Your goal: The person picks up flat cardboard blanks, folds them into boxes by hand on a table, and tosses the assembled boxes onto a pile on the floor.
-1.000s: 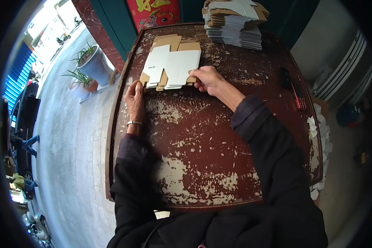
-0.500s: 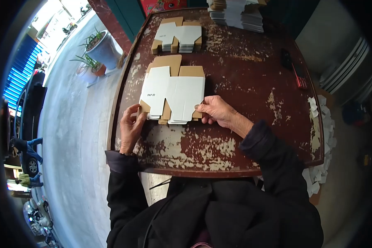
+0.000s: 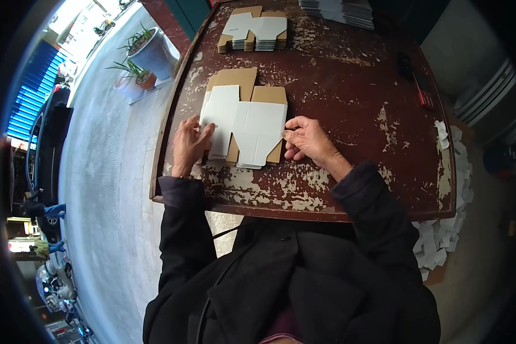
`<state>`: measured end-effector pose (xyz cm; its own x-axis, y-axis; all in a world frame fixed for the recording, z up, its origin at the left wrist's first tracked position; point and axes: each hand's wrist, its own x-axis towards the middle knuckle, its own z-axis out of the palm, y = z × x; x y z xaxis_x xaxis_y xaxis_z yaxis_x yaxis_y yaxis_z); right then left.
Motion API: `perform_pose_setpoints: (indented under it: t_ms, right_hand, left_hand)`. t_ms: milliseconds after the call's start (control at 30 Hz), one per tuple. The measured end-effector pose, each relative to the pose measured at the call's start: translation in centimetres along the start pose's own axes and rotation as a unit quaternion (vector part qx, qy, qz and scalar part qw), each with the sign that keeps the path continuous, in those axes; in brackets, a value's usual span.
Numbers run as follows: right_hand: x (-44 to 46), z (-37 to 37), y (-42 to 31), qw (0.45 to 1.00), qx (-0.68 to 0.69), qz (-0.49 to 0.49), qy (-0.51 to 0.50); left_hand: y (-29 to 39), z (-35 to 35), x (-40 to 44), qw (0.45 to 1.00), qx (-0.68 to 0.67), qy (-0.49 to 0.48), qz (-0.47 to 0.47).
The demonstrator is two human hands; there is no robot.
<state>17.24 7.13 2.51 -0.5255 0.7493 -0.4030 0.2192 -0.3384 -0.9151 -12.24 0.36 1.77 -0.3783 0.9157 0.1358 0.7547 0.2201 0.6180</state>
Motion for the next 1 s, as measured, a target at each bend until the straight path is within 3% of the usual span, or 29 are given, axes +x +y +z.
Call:
perform_pose_setpoints:
  t_ms: [300, 633, 1000]
  right_hand:
    - [0.1, 0.1, 0.6, 0.999, -0.010, -0.040, 0.023]
    - [0.6, -0.5, 1.7, 0.997, -0.011, -0.073, -0.010]
    - [0.5, -0.4, 2.0, 0.989, 0.012, -0.145, -0.025]
  left_hand:
    - [0.6, 1.9, 0.7, 0.993, 0.112, 0.010, -0.028]
    - [0.3, 1.8, 1.0, 0.998, -0.006, 0.001, -0.058]
    - [0.2, 0.6, 0.6, 0.965, -0.254, 0.019, -0.058]
